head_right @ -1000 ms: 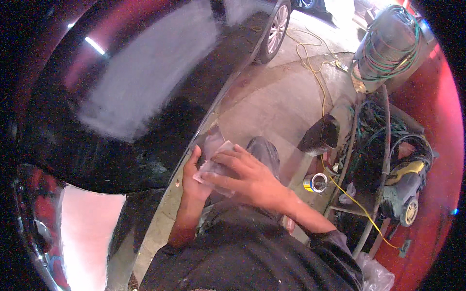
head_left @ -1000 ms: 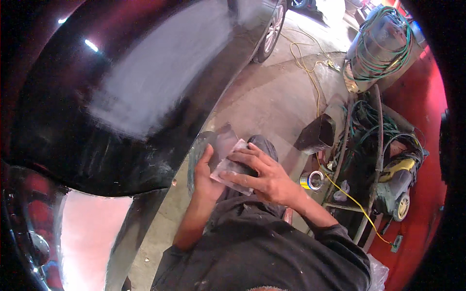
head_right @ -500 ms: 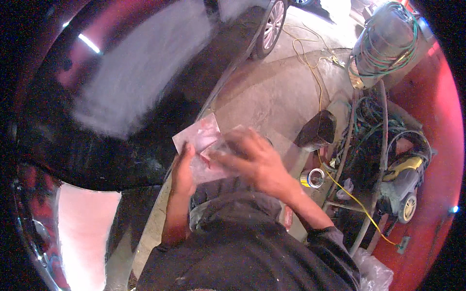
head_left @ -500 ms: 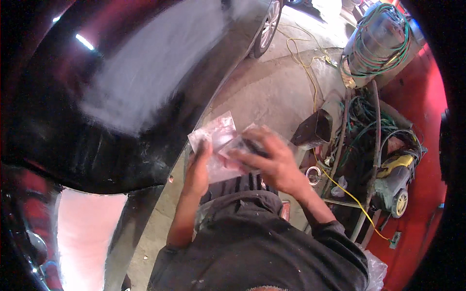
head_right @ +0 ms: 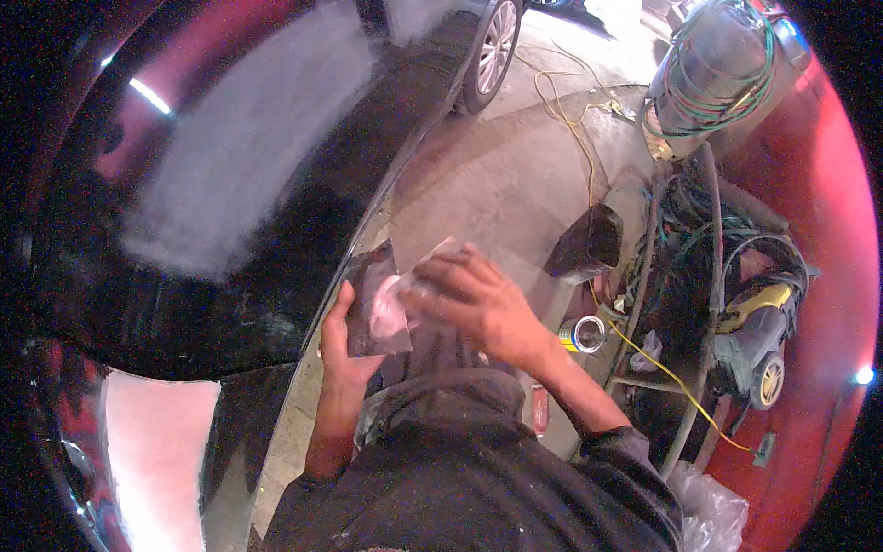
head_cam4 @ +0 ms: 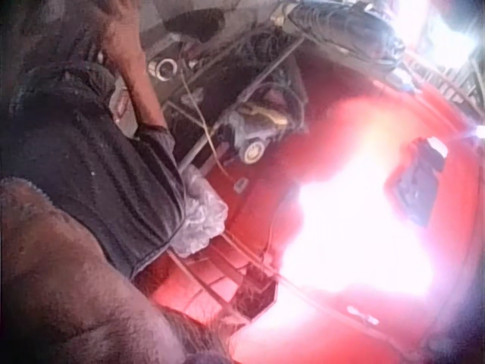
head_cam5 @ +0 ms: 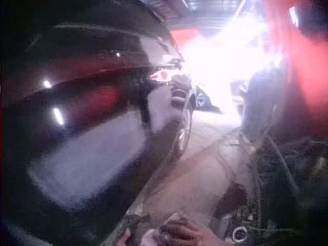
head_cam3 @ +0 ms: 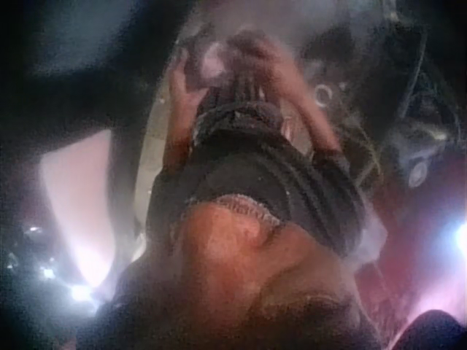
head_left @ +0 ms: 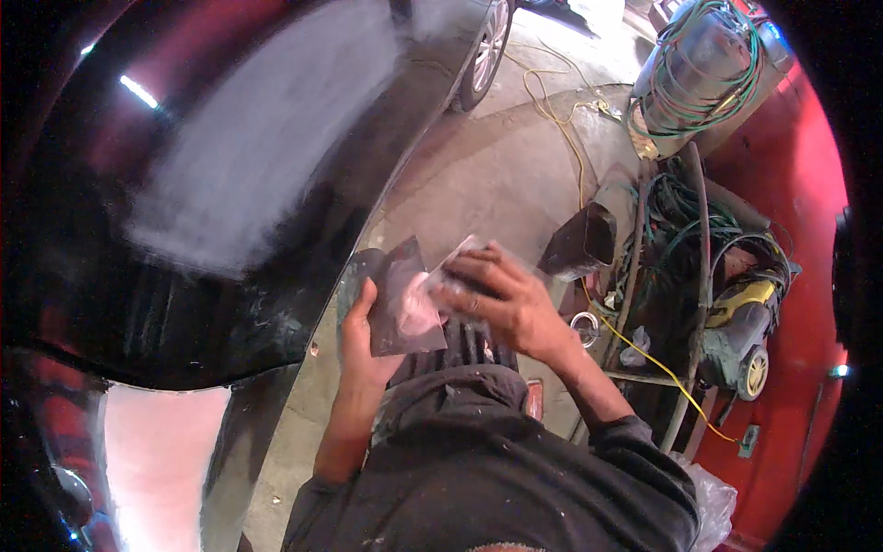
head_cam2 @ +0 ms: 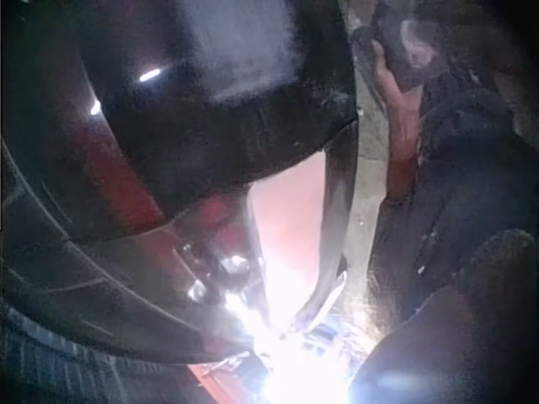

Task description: The person applies car body filler to a vehicle panel using a spreader, smooths the material across the surface, and repeatedly wipes the spreader against a mixing board to manage the filler.

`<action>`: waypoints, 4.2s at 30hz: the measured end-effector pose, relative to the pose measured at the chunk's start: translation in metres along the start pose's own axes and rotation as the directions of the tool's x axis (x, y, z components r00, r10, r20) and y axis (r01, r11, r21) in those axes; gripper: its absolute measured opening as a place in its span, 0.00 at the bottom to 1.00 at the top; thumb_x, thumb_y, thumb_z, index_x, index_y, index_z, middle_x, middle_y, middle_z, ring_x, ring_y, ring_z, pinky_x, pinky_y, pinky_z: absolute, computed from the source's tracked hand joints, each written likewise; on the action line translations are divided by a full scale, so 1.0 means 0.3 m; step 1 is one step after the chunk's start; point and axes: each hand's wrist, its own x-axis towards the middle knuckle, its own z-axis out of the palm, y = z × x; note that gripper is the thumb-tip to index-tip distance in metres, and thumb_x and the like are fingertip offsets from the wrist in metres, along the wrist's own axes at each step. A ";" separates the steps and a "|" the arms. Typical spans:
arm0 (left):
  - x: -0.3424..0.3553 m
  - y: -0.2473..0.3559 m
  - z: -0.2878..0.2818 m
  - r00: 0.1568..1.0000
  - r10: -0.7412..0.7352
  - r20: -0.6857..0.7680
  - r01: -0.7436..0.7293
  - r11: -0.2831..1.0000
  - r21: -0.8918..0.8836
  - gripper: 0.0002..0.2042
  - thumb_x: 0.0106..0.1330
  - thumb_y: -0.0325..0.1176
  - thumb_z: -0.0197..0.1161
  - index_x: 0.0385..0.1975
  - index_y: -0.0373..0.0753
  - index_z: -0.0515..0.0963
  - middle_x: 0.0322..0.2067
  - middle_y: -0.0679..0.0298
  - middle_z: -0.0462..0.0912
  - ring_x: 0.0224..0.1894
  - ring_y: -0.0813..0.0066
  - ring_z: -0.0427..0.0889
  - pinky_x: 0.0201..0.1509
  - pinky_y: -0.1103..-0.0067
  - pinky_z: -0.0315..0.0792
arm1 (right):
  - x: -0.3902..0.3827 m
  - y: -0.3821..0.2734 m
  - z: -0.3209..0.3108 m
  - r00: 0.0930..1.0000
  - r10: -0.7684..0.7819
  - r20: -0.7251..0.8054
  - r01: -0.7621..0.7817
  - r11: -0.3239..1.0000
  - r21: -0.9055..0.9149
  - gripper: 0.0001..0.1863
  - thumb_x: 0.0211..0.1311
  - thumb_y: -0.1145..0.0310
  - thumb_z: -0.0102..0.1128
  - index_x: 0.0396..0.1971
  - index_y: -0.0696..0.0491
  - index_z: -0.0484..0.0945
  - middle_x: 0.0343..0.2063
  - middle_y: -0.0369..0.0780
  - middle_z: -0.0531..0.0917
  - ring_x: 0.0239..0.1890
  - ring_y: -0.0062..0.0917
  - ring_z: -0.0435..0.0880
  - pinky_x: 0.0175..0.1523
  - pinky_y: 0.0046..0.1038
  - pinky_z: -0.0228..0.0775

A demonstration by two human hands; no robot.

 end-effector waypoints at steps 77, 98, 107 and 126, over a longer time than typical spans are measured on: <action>0.085 -0.070 -0.319 0.536 0.837 0.114 -0.524 0.223 0.822 0.34 0.80 0.55 0.43 0.73 0.32 0.58 0.69 0.52 0.64 0.72 0.55 0.64 0.74 0.62 0.59 | -0.021 -0.002 0.183 0.379 0.853 0.358 -0.345 -0.229 0.910 0.12 0.73 0.69 0.59 0.52 0.55 0.76 0.41 0.38 0.82 0.41 0.22 0.81 0.45 0.24 0.73; 0.126 0.009 -0.127 0.999 0.009 -0.033 -0.011 0.998 -0.067 0.24 0.76 0.49 0.55 0.60 0.34 0.75 0.54 0.52 0.83 0.55 0.56 0.83 0.61 0.59 0.77 | 0.051 -0.047 0.132 1.000 -0.019 -0.019 0.025 0.941 0.337 0.39 0.44 0.83 0.57 0.62 0.43 0.80 0.64 0.48 0.73 0.66 0.47 0.73 0.73 0.50 0.61; 0.049 0.039 -0.045 0.992 0.111 -0.068 -0.095 0.975 0.203 0.21 0.76 0.41 0.58 0.61 0.33 0.74 0.56 0.54 0.83 0.55 0.60 0.84 0.63 0.63 0.76 | -0.037 0.117 0.018 0.987 0.150 0.058 -0.135 0.970 -0.204 0.32 0.55 0.78 0.53 0.61 0.38 0.81 0.61 0.45 0.77 0.62 0.44 0.78 0.70 0.46 0.67; 0.116 0.235 0.063 0.988 -0.147 -0.044 0.142 0.771 0.621 0.20 0.74 0.38 0.60 0.60 0.33 0.75 0.52 0.59 0.83 0.52 0.69 0.83 0.59 0.72 0.75 | 0.087 -0.084 0.007 0.989 -0.118 0.090 0.136 0.964 -0.229 0.30 0.55 0.63 0.62 0.63 0.33 0.78 0.60 0.41 0.75 0.65 0.38 0.74 0.72 0.50 0.63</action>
